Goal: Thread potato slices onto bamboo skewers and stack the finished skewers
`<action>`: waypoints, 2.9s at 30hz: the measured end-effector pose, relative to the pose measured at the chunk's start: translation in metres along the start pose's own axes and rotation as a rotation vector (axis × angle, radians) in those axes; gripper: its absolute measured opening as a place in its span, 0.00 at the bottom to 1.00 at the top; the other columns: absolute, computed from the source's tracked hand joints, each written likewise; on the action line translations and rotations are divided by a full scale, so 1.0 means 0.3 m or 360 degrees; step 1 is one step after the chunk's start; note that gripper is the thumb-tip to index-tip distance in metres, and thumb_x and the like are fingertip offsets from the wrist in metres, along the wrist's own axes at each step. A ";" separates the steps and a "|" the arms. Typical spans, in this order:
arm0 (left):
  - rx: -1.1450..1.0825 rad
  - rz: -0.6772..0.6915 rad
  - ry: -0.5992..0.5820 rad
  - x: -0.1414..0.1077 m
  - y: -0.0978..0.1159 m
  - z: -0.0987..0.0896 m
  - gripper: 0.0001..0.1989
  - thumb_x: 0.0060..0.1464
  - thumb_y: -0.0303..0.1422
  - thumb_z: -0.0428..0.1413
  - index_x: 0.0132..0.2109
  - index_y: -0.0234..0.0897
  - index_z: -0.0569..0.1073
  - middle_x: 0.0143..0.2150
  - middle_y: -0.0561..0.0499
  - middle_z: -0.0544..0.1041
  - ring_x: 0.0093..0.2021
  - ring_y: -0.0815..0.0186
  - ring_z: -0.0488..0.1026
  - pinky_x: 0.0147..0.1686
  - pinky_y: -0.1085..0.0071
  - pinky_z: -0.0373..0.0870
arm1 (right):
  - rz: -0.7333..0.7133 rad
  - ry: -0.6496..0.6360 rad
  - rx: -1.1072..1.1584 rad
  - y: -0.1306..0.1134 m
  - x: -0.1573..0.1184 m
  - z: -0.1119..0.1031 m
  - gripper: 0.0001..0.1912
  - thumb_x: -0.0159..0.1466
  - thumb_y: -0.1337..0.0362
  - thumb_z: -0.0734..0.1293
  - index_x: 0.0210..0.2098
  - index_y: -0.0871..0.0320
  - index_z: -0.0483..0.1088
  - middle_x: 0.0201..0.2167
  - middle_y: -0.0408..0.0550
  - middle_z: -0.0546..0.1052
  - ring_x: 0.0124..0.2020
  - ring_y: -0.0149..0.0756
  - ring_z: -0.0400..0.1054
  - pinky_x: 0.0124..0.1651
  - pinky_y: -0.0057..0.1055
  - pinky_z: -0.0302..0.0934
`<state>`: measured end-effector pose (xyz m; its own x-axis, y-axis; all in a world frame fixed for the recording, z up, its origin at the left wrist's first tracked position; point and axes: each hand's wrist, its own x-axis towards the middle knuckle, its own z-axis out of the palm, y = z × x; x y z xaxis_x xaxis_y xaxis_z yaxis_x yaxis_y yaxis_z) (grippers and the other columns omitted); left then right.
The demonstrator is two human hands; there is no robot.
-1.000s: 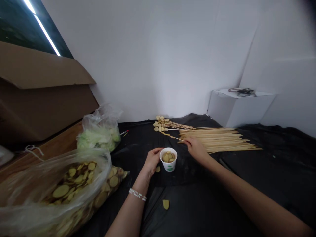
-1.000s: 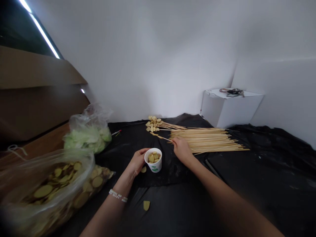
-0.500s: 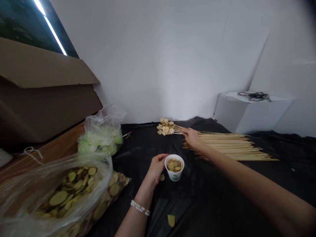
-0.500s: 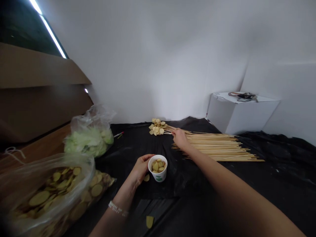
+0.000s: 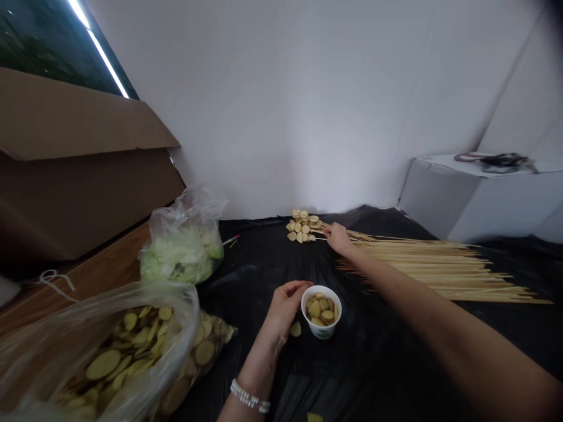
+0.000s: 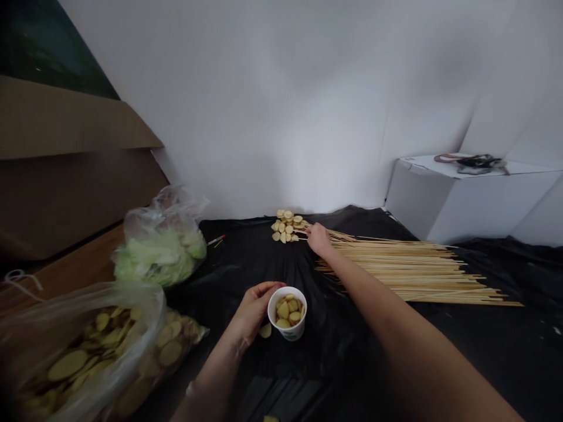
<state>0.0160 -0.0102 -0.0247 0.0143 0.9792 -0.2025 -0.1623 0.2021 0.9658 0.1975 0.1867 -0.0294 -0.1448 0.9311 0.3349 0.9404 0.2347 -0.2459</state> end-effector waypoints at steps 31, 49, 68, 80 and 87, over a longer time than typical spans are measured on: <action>-0.0146 0.0495 0.0427 0.022 0.047 -0.018 0.28 0.32 0.30 0.64 0.46 0.32 0.75 0.34 0.51 0.74 0.22 0.78 0.63 0.21 0.78 0.58 | -0.0138 -0.0411 -0.0227 0.377 -0.466 -0.402 0.12 0.54 0.71 0.62 0.32 0.60 0.77 0.31 0.48 0.79 0.31 0.32 0.69 0.34 0.23 0.56; -0.0013 0.0539 0.0454 0.012 0.060 -0.011 0.25 0.35 0.40 0.65 0.43 0.33 0.77 0.35 0.47 0.76 0.24 0.73 0.68 0.22 0.77 0.60 | -0.0553 -0.0242 -0.0639 0.309 -0.509 -0.324 0.10 0.62 0.71 0.59 0.35 0.63 0.73 0.34 0.56 0.75 0.35 0.38 0.67 0.39 0.32 0.52; 0.0263 0.0647 0.0258 -0.039 0.095 0.033 0.19 0.45 0.44 0.59 0.38 0.34 0.79 0.39 0.45 0.77 0.29 0.68 0.69 0.28 0.74 0.64 | -0.0211 0.0055 -0.0207 -0.115 -0.598 -0.264 0.14 0.68 0.66 0.53 0.45 0.53 0.68 0.40 0.50 0.73 0.38 0.36 0.67 0.31 0.27 0.51; 0.0386 0.0675 0.0017 -0.078 0.124 0.044 0.14 0.47 0.41 0.59 0.27 0.33 0.77 0.39 0.44 0.76 0.34 0.65 0.71 0.34 0.72 0.66 | -0.0323 -0.0061 0.0728 -0.133 -0.625 -0.319 0.14 0.63 0.71 0.55 0.45 0.53 0.64 0.36 0.43 0.74 0.35 0.33 0.67 0.36 0.26 0.54; 0.0402 0.0521 0.0089 -0.057 0.109 0.033 0.16 0.47 0.44 0.57 0.32 0.33 0.74 0.33 0.48 0.75 0.31 0.66 0.70 0.29 0.74 0.65 | -0.0367 -0.0145 0.1075 -0.159 -0.643 -0.322 0.12 0.66 0.65 0.55 0.46 0.54 0.65 0.30 0.42 0.73 0.32 0.32 0.67 0.37 0.27 0.56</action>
<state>0.0200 -0.0201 0.0120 -0.0523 0.9914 0.1199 0.0979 -0.1144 0.9886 0.2104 -0.0310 0.0055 -0.3698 0.8496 0.3762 0.4916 0.5225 -0.6967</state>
